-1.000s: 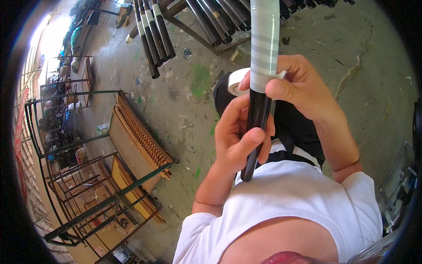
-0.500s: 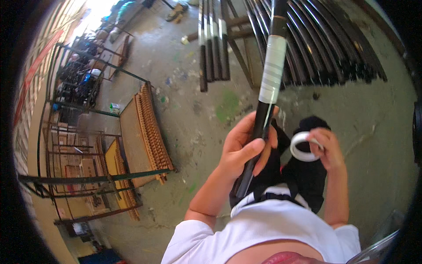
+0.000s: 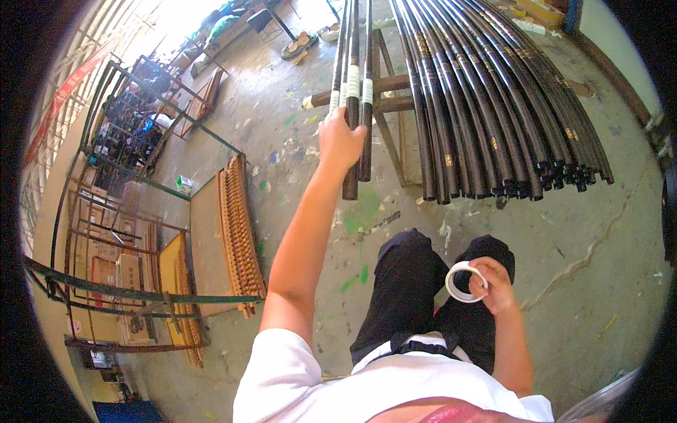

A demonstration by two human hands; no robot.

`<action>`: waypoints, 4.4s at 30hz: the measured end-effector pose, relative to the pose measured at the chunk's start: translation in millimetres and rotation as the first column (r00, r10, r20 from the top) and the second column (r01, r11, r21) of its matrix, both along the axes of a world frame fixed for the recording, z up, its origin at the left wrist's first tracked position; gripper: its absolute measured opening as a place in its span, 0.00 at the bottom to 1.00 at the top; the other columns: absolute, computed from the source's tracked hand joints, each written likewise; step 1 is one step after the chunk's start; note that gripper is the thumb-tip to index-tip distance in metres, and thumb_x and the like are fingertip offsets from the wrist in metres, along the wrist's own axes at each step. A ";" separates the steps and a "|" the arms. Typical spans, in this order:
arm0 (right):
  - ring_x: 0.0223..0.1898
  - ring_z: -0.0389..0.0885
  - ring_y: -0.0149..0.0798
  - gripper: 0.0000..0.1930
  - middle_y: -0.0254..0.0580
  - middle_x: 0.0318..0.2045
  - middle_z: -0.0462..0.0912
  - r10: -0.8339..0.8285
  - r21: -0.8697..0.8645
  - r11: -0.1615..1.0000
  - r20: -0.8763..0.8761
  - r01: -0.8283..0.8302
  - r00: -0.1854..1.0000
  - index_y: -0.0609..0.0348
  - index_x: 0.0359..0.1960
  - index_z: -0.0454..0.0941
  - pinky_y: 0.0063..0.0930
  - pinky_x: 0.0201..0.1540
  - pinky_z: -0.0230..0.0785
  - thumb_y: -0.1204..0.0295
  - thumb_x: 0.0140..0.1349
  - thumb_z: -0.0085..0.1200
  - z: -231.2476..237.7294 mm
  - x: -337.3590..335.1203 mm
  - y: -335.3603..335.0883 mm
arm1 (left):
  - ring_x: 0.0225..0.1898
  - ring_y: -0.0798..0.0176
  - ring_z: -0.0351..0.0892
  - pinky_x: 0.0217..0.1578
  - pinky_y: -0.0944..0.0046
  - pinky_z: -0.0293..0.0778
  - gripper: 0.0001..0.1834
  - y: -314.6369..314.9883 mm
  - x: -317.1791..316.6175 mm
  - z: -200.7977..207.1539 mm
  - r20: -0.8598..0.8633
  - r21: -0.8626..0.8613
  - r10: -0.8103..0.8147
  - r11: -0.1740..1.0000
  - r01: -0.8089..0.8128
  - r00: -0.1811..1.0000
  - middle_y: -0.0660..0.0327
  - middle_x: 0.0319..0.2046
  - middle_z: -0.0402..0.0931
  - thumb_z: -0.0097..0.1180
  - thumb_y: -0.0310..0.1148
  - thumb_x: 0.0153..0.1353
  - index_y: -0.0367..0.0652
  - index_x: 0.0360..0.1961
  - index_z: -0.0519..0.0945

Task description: The person picks up several black tubes one by one and wraps white tape around one end of each tube before placing them back on a stack. They also adjust a black tool belt around their waist between handling the tubes.

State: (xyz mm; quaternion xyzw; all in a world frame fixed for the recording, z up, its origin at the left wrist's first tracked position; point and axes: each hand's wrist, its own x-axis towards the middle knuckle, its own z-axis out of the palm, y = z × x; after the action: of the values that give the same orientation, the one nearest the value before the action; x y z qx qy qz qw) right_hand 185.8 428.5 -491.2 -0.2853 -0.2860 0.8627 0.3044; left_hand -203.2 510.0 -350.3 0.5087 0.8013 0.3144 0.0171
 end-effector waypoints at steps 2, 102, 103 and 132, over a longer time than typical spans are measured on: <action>0.13 0.61 0.25 0.11 0.33 0.16 0.69 0.001 0.000 1.000 -0.018 -0.001 1.000 0.63 0.41 0.76 0.21 0.16 0.52 0.68 0.64 0.52 0.7 -2.2 0.1 | 0.48 0.40 0.71 0.52 0.49 0.67 0.25 15.9 -24.9 -17.6 -0.039 -0.037 0.047 0.998 -0.049 0.998 0.43 0.44 0.75 0.59 0.36 0.48 0.33 0.47 0.75; 0.16 0.62 0.26 0.12 0.34 0.20 0.70 -0.272 0.119 0.932 -0.393 0.342 0.878 0.61 0.45 0.75 0.20 0.16 0.53 0.71 0.63 0.48 -39.4 16.7 -69.7 | 0.29 0.63 0.64 0.34 0.62 0.64 0.09 -225.1 180.8 -139.2 0.898 0.052 0.245 0.766 0.641 -0.366 0.60 0.28 0.67 0.48 0.35 0.67 0.41 0.32 0.72; 0.16 0.62 0.27 0.12 0.35 0.20 0.70 -0.273 0.121 0.932 -0.388 0.342 0.880 0.61 0.46 0.75 0.21 0.16 0.53 0.71 0.63 0.48 -39.5 15.5 -69.2 | 0.29 0.63 0.64 0.34 0.62 0.64 0.09 -223.6 179.4 -139.0 0.907 0.044 0.242 0.759 0.650 -0.344 0.60 0.28 0.68 0.48 0.35 0.67 0.41 0.32 0.72; 0.16 0.64 0.30 0.11 0.37 0.21 0.71 -0.251 0.103 0.948 -0.342 0.302 0.905 0.60 0.45 0.74 0.23 0.18 0.55 0.72 0.63 0.47 -44.3 18.5 -67.2 | 0.30 0.63 0.66 0.35 0.63 0.66 0.09 -228.1 178.3 -139.4 0.968 -0.041 0.212 0.661 0.750 -0.134 0.61 0.27 0.68 0.49 0.34 0.66 0.40 0.33 0.73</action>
State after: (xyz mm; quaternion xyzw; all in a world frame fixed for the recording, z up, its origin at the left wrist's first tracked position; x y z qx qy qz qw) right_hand 204.3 361.3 -535.5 -0.1527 -0.2538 0.8211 0.4878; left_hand -24.9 281.9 -489.7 0.2478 0.4257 0.2677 0.8281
